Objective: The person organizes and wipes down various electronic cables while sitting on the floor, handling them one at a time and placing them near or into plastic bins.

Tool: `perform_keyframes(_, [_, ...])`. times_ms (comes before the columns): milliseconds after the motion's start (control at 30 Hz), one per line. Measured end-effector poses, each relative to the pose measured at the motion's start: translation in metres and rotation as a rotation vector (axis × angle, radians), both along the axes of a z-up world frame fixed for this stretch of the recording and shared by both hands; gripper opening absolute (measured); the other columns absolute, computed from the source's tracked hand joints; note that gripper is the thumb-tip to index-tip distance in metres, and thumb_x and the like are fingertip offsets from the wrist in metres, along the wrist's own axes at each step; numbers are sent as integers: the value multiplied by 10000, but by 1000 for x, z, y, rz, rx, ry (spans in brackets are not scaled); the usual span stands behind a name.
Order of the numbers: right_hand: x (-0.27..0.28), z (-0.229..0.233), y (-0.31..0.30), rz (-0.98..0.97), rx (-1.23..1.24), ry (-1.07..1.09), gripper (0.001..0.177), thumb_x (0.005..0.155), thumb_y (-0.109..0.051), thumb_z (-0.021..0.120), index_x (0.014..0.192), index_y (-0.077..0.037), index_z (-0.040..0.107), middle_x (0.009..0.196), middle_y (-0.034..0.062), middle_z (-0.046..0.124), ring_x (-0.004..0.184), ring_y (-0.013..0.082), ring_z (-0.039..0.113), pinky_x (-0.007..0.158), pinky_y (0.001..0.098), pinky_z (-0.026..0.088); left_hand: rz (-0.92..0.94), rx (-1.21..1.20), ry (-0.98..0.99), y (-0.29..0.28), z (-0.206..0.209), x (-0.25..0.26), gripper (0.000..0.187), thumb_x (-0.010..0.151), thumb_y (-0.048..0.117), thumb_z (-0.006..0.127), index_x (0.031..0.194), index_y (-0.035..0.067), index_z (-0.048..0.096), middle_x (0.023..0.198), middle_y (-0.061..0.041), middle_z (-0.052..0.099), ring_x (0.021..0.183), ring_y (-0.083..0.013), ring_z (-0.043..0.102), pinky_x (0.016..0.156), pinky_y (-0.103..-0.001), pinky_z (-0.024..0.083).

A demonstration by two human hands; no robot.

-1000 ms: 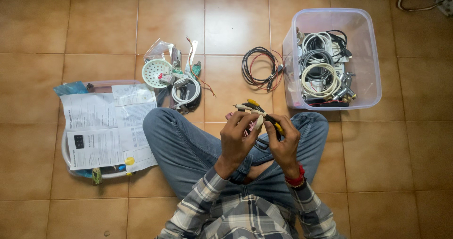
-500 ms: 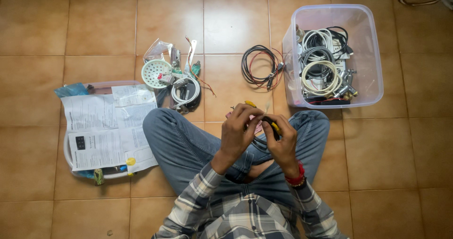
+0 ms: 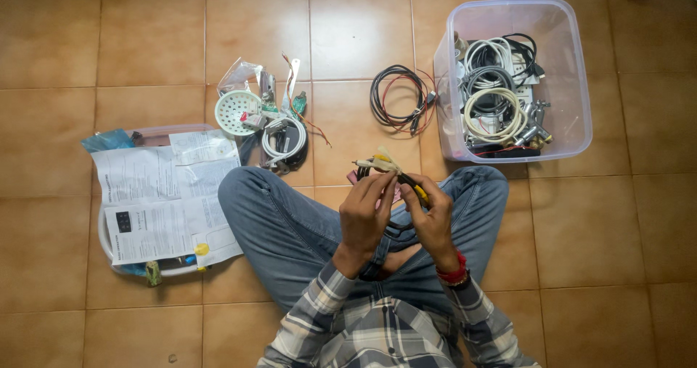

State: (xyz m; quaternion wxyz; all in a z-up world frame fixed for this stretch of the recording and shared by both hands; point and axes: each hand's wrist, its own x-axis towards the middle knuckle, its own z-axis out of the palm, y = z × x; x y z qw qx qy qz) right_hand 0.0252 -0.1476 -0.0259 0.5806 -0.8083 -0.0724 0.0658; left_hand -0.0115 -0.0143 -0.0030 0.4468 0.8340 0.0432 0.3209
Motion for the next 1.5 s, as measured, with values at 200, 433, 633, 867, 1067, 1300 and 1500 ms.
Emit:
perform_keyframes(200, [-6,12,5,-24,-115,-293,178,1000,-91,666,1128,28,693,963,103,708,823,138,685,709,274,527,-36,-48,124,-3,-5,4,138,940,124,732,1041,44,684,929,-79,681,771,-227,686,657,-344,549])
perform_keyframes(433, [-8,1,5,-101,-27,-189,189,995,-99,663,1126,32,701,923,86,707,762,117,636,650,260,503,-95,-28,114,-6,-22,8,199,933,148,727,1014,26,592,903,-99,599,794,-271,645,673,-382,531])
perform_keyframes(633, [-3,-23,2,-184,25,-58,218,1016,-133,651,1122,48,706,806,63,678,658,84,544,564,243,430,-81,-191,177,-14,-33,9,177,926,130,706,1020,19,605,927,-98,635,746,-247,667,644,-364,545])
perform_keyframes(867, [-5,-42,3,-133,72,-212,214,1073,-150,623,1149,40,688,856,-1,702,744,16,619,597,203,484,17,-28,91,-13,-43,6,143,979,154,683,1015,41,604,933,-76,619,818,-246,675,661,-348,567])
perform_keyframes(1067, [-10,-55,3,-195,171,72,226,1051,-161,635,1170,17,708,660,-3,539,525,12,448,445,210,335,-40,123,47,-3,-49,2,149,970,162,697,1016,48,614,934,-76,625,821,-257,661,641,-365,537])
perform_keyframes(1300, [1,-37,-2,-242,300,141,250,1040,-193,601,1184,6,649,780,-22,591,509,5,480,394,198,369,-38,22,10,2,-41,0,175,955,170,764,1015,51,650,936,-48,676,754,-219,673,612,-336,539])
perform_keyframes(1500, [1,-32,-3,-164,256,128,260,1024,-195,622,1181,8,668,753,-17,588,500,7,465,395,195,349,-17,27,-57,-5,-32,13,222,945,110,763,1146,38,702,978,-77,673,834,-220,697,658,-324,550])
